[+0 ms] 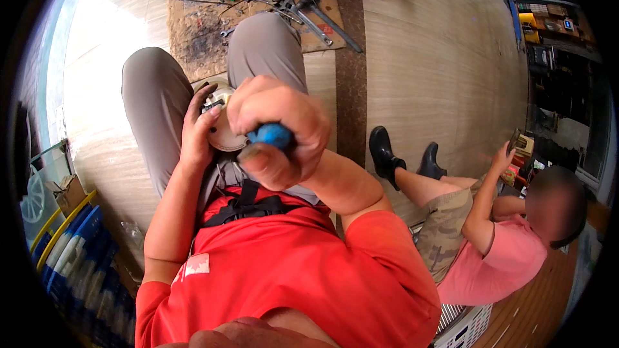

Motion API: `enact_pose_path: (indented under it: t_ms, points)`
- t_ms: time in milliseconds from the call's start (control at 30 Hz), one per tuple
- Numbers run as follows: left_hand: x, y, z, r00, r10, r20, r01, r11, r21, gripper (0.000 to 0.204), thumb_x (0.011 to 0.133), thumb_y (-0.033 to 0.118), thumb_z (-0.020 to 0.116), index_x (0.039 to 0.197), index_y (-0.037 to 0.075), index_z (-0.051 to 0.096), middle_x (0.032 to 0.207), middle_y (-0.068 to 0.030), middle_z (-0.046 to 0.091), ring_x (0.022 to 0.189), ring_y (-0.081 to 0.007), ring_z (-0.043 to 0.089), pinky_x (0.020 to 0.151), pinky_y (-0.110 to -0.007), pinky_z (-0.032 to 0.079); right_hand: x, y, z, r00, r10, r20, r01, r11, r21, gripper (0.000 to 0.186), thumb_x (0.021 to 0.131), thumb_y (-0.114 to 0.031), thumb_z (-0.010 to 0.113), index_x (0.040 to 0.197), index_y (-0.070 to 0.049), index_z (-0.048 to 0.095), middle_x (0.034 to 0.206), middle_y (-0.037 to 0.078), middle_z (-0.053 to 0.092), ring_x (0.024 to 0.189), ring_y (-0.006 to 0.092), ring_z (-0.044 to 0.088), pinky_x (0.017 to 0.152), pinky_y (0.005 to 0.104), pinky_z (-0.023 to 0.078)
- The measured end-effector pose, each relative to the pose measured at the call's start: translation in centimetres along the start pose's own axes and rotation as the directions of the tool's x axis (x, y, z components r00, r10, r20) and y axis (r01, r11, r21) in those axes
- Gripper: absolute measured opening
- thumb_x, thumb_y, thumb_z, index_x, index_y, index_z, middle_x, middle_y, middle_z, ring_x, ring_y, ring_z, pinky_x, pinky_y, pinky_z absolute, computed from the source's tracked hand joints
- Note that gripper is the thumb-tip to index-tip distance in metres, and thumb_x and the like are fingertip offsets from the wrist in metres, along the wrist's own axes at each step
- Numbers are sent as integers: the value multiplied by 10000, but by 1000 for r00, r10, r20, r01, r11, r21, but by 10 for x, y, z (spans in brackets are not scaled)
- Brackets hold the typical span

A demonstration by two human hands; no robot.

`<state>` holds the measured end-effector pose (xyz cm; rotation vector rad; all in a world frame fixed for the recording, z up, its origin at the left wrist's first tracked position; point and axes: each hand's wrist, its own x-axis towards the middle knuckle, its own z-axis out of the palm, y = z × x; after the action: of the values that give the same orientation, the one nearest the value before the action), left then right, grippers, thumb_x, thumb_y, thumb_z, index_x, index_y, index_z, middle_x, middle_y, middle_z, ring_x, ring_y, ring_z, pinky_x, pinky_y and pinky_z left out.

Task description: The person disassembles and works on a fuel pump assembly using a screwdriver and by hand while sitting.

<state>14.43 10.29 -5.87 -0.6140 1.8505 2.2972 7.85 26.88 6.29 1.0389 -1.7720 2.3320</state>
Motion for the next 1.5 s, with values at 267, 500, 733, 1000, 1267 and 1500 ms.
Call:
enact_pose_path:
  t_ms: [267,500,733,1000,1267,1500]
  points:
    - [2,-9,7,1000,-27,1,27,999,-28,555,877,306,603,1337,12,502,1159,-91,595,1057,-149,545,915,-286,428,-11,13,3,974,-224,19,225,967,-121,317,912,-267,704,974,10,563,815,143,598,669,270,596,601,378,507]
    - [2,-12,7,998,-58,-18,57,996,-66,588,860,329,604,1353,30,490,1122,-87,591,989,-152,537,862,-268,423,-33,27,-12,967,-205,-151,232,955,184,407,975,-409,615,916,-21,506,736,103,548,545,213,521,509,338,451]
    - [0,1,15,988,-153,28,156,969,-193,601,874,305,570,1387,22,435,1232,-129,561,1088,-205,564,940,-329,460,-47,34,-30,968,-235,-93,252,927,278,421,956,-435,632,904,-29,533,754,105,571,572,231,531,513,355,460]
    - [2,-8,8,996,-87,20,89,990,-109,635,857,303,588,1399,23,412,1226,-142,563,1104,-232,567,956,-358,476,-33,15,-28,944,-293,150,263,946,192,305,851,-272,755,874,-39,559,807,110,566,621,292,557,550,398,479]
    - [4,-12,7,999,-29,16,28,998,64,591,855,322,537,1329,-26,477,1302,-138,505,1195,-208,487,1035,-319,389,-35,20,12,929,-364,63,364,931,24,233,833,-217,706,859,-36,561,790,113,558,619,274,548,512,365,419]
    - [7,-15,9,999,-33,9,33,999,-13,607,864,327,574,1367,15,439,1238,-116,541,1120,-200,525,997,-332,413,-32,25,-22,944,-306,119,275,935,224,321,852,-299,747,804,-41,562,770,100,573,583,266,555,506,361,448]
